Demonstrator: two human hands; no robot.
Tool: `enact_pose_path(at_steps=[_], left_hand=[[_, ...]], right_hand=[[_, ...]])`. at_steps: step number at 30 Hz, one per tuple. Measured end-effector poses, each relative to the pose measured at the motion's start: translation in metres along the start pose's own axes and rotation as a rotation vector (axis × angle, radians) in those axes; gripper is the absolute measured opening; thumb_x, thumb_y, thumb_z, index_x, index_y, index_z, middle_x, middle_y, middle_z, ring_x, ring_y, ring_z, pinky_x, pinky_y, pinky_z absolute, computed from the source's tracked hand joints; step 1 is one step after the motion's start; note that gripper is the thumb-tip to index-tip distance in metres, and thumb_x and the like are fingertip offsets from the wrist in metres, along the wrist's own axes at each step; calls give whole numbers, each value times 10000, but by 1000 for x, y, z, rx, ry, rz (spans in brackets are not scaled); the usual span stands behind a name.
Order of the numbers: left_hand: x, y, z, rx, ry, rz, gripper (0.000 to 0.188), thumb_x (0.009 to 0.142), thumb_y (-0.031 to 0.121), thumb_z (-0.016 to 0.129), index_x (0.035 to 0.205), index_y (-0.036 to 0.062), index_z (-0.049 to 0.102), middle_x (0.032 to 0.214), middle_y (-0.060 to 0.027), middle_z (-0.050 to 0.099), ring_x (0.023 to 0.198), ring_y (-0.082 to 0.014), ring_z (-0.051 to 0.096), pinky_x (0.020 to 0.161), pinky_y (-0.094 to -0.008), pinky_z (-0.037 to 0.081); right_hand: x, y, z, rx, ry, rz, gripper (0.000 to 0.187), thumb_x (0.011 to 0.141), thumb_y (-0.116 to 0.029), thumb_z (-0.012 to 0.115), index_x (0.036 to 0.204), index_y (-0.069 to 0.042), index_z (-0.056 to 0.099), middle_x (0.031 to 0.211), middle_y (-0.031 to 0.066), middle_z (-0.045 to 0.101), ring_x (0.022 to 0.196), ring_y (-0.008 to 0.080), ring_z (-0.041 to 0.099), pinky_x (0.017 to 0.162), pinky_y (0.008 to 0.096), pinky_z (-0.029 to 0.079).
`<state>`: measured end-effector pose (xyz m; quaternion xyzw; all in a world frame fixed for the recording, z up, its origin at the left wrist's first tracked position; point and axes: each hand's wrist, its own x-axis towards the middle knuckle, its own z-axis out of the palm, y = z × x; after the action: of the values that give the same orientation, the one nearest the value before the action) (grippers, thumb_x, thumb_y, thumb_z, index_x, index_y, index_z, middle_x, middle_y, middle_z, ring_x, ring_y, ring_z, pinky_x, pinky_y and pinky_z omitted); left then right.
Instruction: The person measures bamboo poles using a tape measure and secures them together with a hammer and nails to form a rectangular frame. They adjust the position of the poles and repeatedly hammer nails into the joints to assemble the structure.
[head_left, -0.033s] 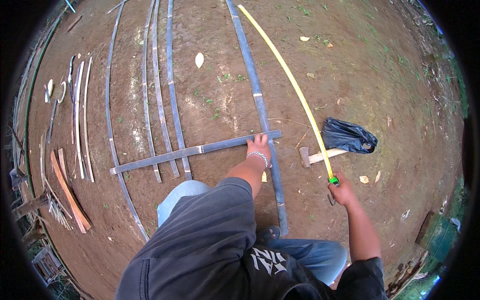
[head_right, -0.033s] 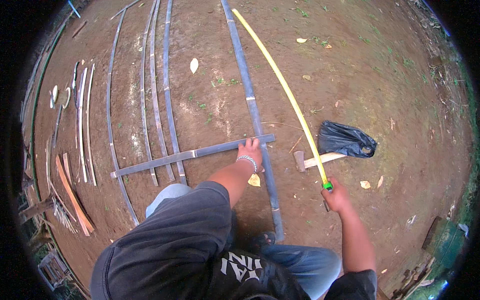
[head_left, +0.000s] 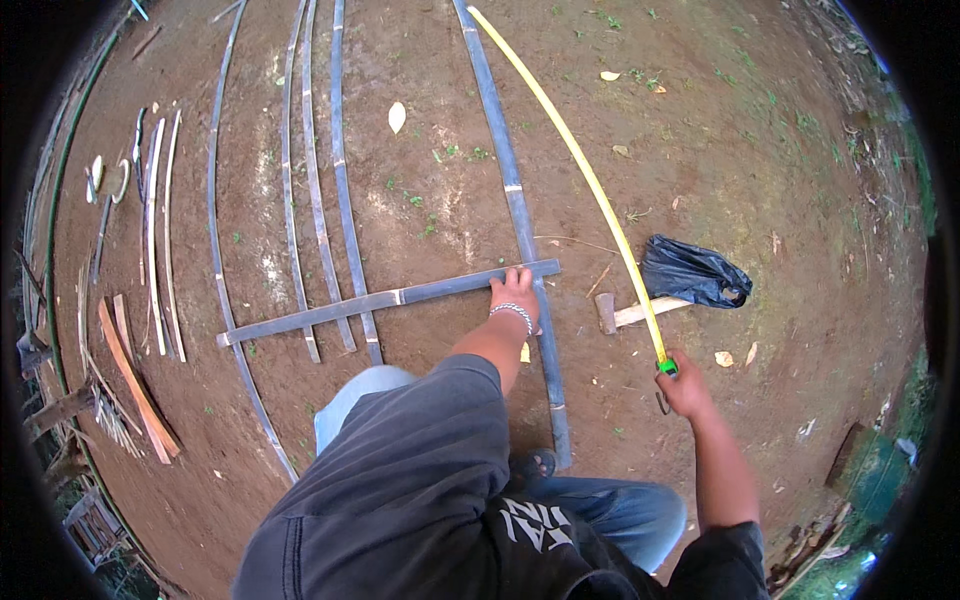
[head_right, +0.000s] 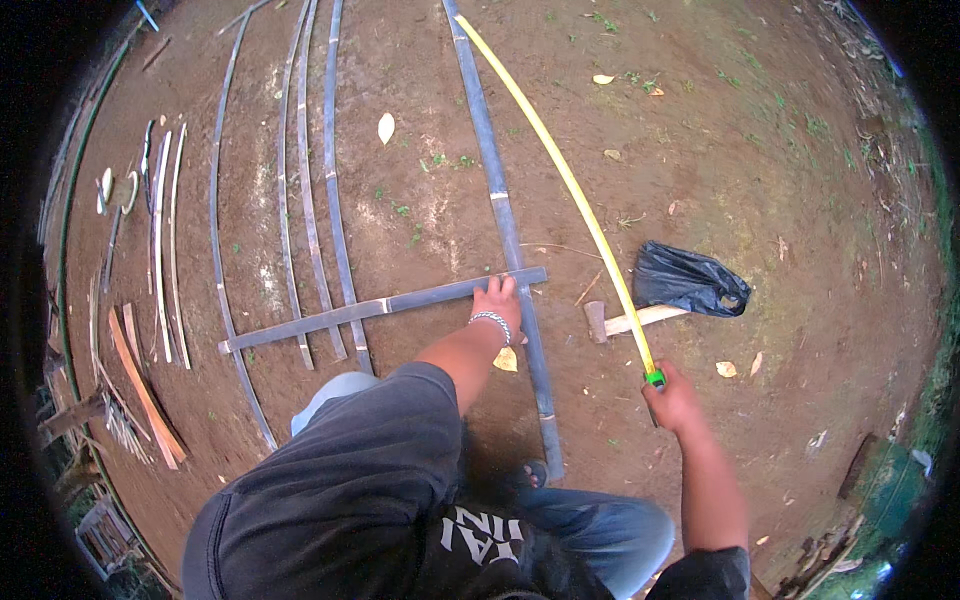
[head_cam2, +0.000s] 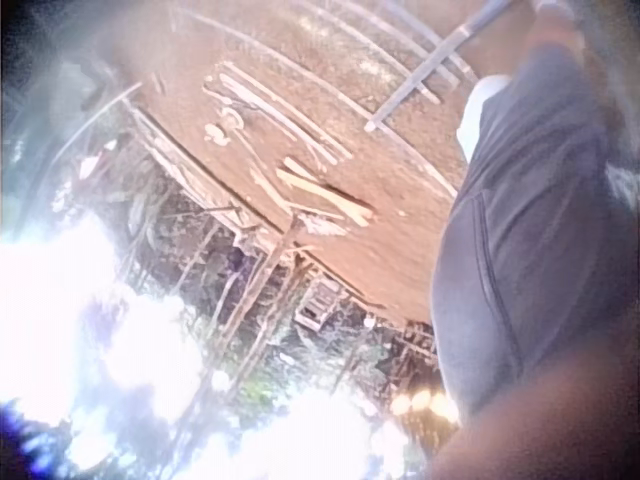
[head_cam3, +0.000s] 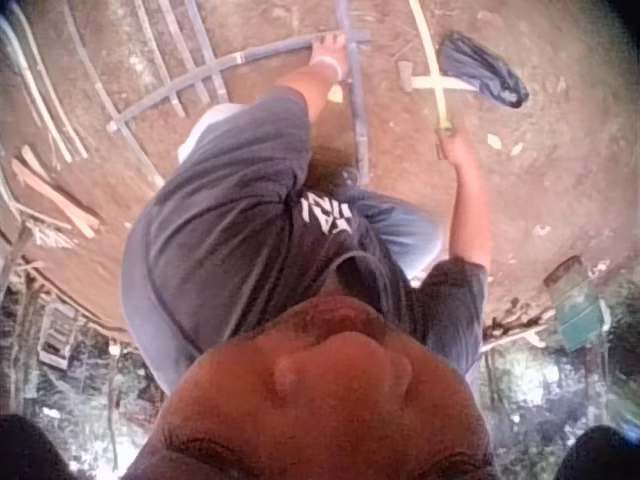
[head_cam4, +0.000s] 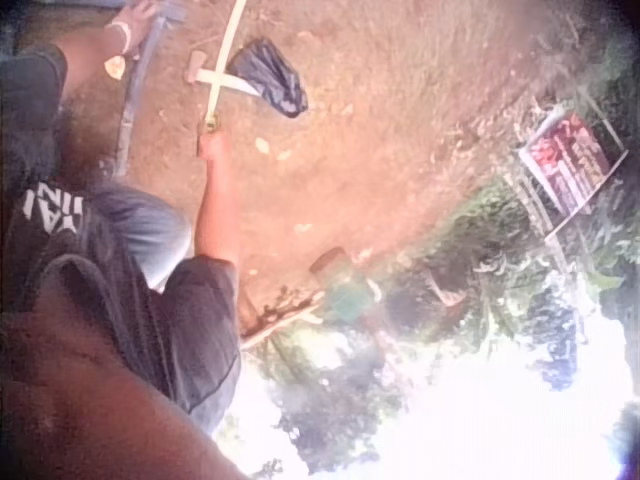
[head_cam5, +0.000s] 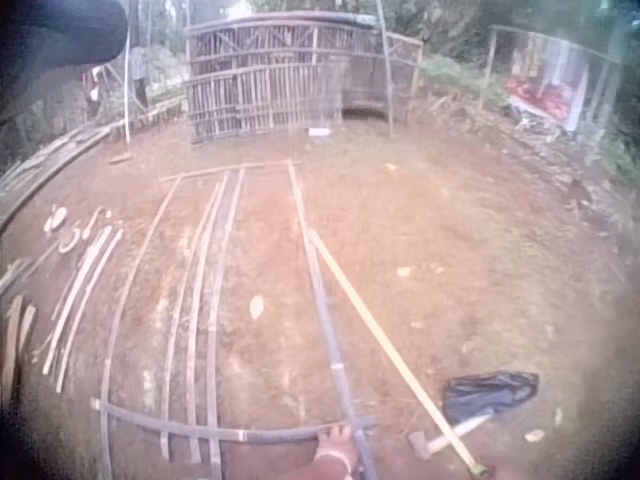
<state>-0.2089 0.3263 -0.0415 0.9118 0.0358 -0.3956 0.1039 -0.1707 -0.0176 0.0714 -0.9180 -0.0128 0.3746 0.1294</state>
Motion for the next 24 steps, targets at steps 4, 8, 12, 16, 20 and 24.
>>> enact_pose_path(at_steps=[4,8,12,16,20,24], left_hand=[[3,-2,19,-20,64,7,982,682,581,808,1447,63,475,1588,-105,257,1436,-315,261,1124,-559,282],[6,-2,36,-164,142,-39,1095,675,567,815,1516,50,342,1598,-102,245,1458,-337,234,1158,-586,220],[18,11,37,-231,67,-50,1147,677,544,816,1544,42,257,1594,-136,238,1488,-350,169,1173,-602,179],[18,10,30,-279,105,-66,1159,643,523,843,1533,34,285,1592,-160,233,1485,-386,156,1179,-613,161],[20,15,26,-295,113,-92,1029,671,517,822,1485,44,407,1601,-136,221,1488,-375,152,1184,-596,165],[13,17,27,-238,124,-154,981,702,519,794,1484,61,418,1600,-116,237,1488,-357,169,1186,-582,177]], right_hand=[[-66,-23,-39,-128,-24,-23,409,819,-208,663,1198,-87,571,1074,234,639,1006,414,632,852,468,510],[-96,-37,-67,-295,-41,-219,400,800,-153,671,1180,-74,578,1096,205,634,1021,404,626,862,463,510],[-56,-78,-86,-398,-199,-365,391,776,-145,678,1150,-75,588,1070,186,637,1026,398,617,864,464,508],[29,-139,-82,-561,-248,-572,405,760,-162,686,1146,-81,591,1056,180,640,1022,395,615,867,463,504],[104,-202,-59,-630,-278,-753,406,760,-181,685,1144,-85,592,1058,178,641,1017,389,620,870,463,505],[147,-251,-33,-775,-306,-803,417,772,-231,678,1164,-110,600,1100,180,649,1042,377,629,883,468,510]])
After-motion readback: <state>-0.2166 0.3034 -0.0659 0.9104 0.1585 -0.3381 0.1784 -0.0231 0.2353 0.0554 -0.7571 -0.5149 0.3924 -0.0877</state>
